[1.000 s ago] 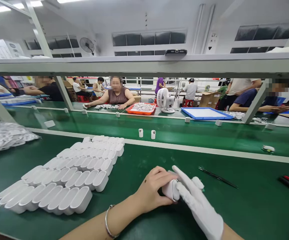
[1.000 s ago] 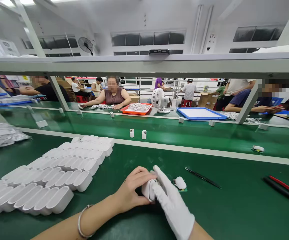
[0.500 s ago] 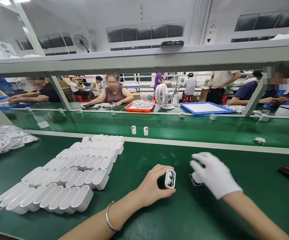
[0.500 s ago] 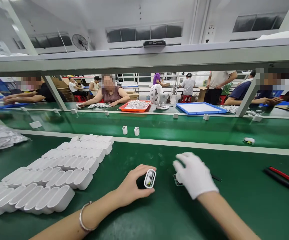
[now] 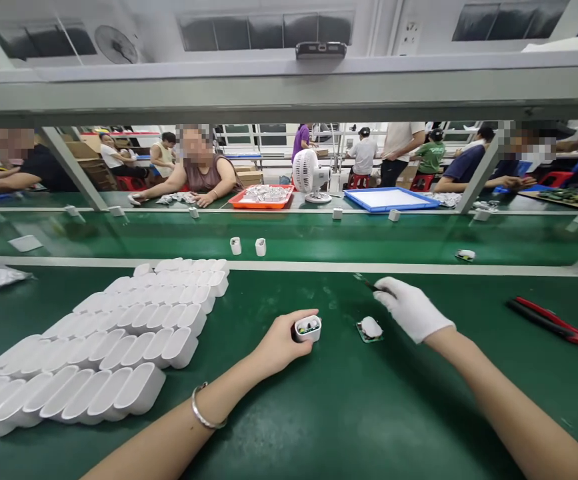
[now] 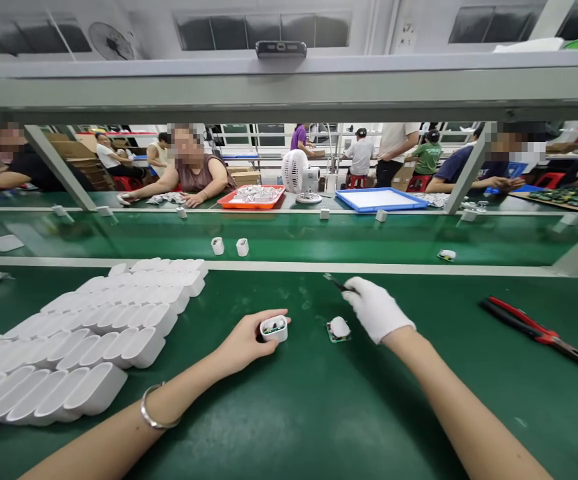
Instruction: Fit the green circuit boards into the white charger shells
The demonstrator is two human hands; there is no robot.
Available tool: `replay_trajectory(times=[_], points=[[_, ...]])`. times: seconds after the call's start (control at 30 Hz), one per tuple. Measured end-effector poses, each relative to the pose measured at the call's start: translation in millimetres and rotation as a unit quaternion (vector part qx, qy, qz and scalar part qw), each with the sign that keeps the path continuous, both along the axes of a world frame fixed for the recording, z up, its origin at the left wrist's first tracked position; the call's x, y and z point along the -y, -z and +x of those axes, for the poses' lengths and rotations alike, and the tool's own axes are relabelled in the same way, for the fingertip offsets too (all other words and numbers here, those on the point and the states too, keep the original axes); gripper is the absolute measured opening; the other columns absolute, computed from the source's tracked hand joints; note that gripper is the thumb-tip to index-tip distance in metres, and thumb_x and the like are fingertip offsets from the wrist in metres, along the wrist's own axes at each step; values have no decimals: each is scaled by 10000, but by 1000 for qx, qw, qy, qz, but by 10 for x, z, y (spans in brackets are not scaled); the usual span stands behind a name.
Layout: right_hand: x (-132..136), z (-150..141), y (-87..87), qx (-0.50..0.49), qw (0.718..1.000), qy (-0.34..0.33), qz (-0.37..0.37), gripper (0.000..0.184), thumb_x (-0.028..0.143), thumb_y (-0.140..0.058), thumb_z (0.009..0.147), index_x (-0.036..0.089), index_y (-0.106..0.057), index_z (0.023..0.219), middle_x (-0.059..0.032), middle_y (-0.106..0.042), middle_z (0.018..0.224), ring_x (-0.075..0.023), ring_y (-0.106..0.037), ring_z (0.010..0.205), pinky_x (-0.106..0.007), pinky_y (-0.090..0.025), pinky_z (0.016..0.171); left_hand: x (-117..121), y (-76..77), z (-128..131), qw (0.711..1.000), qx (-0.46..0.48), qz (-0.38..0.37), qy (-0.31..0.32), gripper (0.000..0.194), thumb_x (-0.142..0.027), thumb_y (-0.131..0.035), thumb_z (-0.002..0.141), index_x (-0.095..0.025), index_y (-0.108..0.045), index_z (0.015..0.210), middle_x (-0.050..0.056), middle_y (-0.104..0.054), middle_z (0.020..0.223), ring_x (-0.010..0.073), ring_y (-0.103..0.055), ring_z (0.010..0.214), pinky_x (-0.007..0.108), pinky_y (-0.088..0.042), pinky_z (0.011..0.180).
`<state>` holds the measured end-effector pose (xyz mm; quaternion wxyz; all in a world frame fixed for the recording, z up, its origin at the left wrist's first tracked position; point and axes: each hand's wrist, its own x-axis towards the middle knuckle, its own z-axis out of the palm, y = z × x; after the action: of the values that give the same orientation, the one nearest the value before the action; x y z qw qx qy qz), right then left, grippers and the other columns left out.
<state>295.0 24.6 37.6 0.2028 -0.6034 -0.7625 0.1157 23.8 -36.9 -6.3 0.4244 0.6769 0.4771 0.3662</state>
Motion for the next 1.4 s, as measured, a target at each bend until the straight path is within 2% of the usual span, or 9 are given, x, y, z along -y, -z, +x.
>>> replay_trajectory(times=[0.03, 0.1, 0.2, 0.37, 0.6, 0.87, 1.07, 1.27, 1.4], points=[[69, -97, -33, -11, 998, -48, 38, 216, 322, -433, 856, 254, -616, 947, -28, -642, 811, -169, -575, 666, -273, -390, 581, 0, -7, -2, 1000, 6, -4, 0, 588, -94, -587, 655, -167, -538, 1236, 54, -653, 1104, 197, -612, 935, 291, -481, 833], [200, -270, -69, 27, 984, -138, 112, 225, 247, -426, 854, 267, -629, 949, -16, -642, 827, -164, -558, 691, -281, -360, 623, 2, -16, -1, 1000, 15, -10, 0, 591, -119, -609, 672, -168, -520, 1255, 65, -638, 1143, 206, -604, 981, 300, -472, 865], [337, -437, -52, 122, 955, -195, 189, 237, 149, -425, 844, 263, -632, 856, -2, -643, 756, -149, -518, 649, -316, -295, 705, 5, -28, 4, 1000, 8, -13, 0, 577, -142, -627, 683, -172, -527, 1250, 68, -636, 1147, 213, -603, 990, 312, -466, 884], [384, -508, 48, 124, 948, -179, 231, 232, 107, -433, 842, 267, -602, 834, 28, -654, 756, -123, -502, 651, -339, -221, 786, -2, -49, 3, 1000, -15, -7, -4, 568, -155, -629, 693, -176, -529, 1252, 61, -641, 1113, 206, -607, 939, 315, -468, 859], [449, -634, 65, 116, 958, -134, 226, 185, 108, -495, 840, 256, -606, 825, 33, -646, 754, -115, -484, 661, -316, -179, 662, 4, -62, -2, 999, -9, -27, 27, 594, -182, -620, 718, -200, -482, 1295, 48, -635, 1122, 207, -598, 948, 313, -470, 844], [402, -624, 44, 131, 946, -181, 236, 188, 79, -527, 766, 260, -565, 798, 47, -653, 790, -122, -462, 683, -335, -134, 626, 11, -74, -1, 999, -17, -25, 24, 611, -175, -625, 708, -180, -473, 1300, 55, -634, 1119, 210, -600, 941, 316, -473, 835], [397, -611, 2, 117, 950, -154, 247, 204, 57, -509, 743, 255, -552, 773, 59, -651, 766, -117, -450, 671, -340, -131, 629, -5, -45, -9, 999, -9, -19, 30, 616, -163, -628, 707, -180, -471, 1302, 68, -620, 1166, 221, -590, 1014, 333, -457, 903], [375, -612, -15, 154, 927, -207, 273, 264, 34, -505, 714, 269, -555, 822, 62, -659, 815, -117, -456, 676, -340, -138, 634, -20, -11, -13, 999, -2, -16, 32, 619, -159, -632, 708, -183, -468, 1304, 76, -606, 1198, 235, -576, 1061, 359, -442, 946], [335, -549, -44, 149, 930, -182, 282, 297, 20, -506, 699, 281, -559, 831, 66, -660, 800, -120, -461, 686, -347, -145, 652, -19, -9, -23, 999, -4, -14, 33, 611, -161, -628, 715, -194, -471, 1305, 76, -594, 1223, 239, -573, 1074, 360, -447, 945]])
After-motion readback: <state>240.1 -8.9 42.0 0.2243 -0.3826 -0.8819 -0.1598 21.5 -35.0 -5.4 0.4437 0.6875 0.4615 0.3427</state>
